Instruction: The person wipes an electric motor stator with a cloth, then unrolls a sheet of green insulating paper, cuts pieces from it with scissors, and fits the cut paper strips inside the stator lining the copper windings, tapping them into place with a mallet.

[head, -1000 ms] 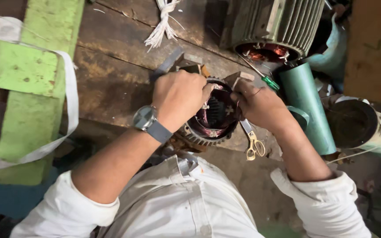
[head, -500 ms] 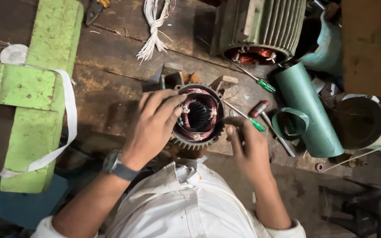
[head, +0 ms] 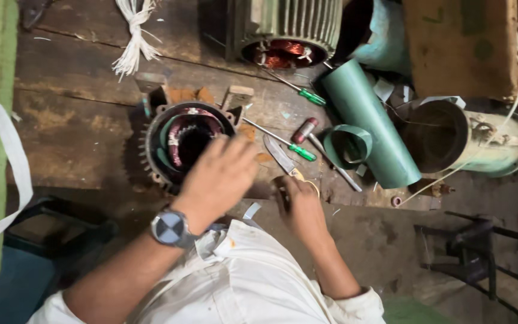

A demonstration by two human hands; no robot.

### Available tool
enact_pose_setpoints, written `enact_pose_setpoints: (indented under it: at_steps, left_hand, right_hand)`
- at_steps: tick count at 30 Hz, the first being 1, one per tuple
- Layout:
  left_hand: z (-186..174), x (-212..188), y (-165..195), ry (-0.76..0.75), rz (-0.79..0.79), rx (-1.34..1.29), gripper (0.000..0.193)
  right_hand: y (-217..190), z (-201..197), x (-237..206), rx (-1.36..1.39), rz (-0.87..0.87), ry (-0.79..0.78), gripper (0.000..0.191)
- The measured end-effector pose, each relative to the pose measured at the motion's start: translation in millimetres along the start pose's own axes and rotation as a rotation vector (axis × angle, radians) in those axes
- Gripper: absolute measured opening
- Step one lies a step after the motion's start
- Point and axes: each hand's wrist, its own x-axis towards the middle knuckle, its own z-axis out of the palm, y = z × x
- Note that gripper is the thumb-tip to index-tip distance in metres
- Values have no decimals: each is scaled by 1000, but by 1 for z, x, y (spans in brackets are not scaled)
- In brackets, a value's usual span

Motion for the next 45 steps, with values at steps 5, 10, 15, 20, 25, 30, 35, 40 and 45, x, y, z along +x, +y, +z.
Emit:
enact_pose_setpoints:
  at_steps: [5, 10, 15, 20, 25, 30, 35, 40, 45]
  left_hand:
    - [-32, -16, -9, 371, -208, -304, 33]
    - [-95, -38, -23, 650, -397, -465, 41]
    - [-122, -24, -37, 459, -413, -43, 61]
    - [-41, 41, -78, 328, -407, -33, 64]
    - [-5, 46, -108, 166, -345, -669, 69]
    - [-46, 9, -123, 527, -315, -570, 49]
    - [-44, -27, -102, 372, -234, -506, 52]
    - [-28, -34, -95, 284, -169, -452, 66]
    - [-17, -32, -108, 326, -77, -409, 51]
  right_hand:
    - [93, 40, -19, -369, 178, -102, 34]
    - [120, 51, -27, -358, 65, -137, 31]
    - [111, 24, -16, 84, 524, -425, 33]
    - [110, -27, -39, 505, 524, -415, 35]
    - [103, -75, -75, 799, 457, -250, 25]
    - [77, -101, -85, 796, 433, -221, 27]
    - [1, -86, -65, 1049, 605, -337, 40]
    - [-82, -84, -24, 1179, 940, -482, 42]
    - [-128, -92, 6, 1108, 961, -527, 48]
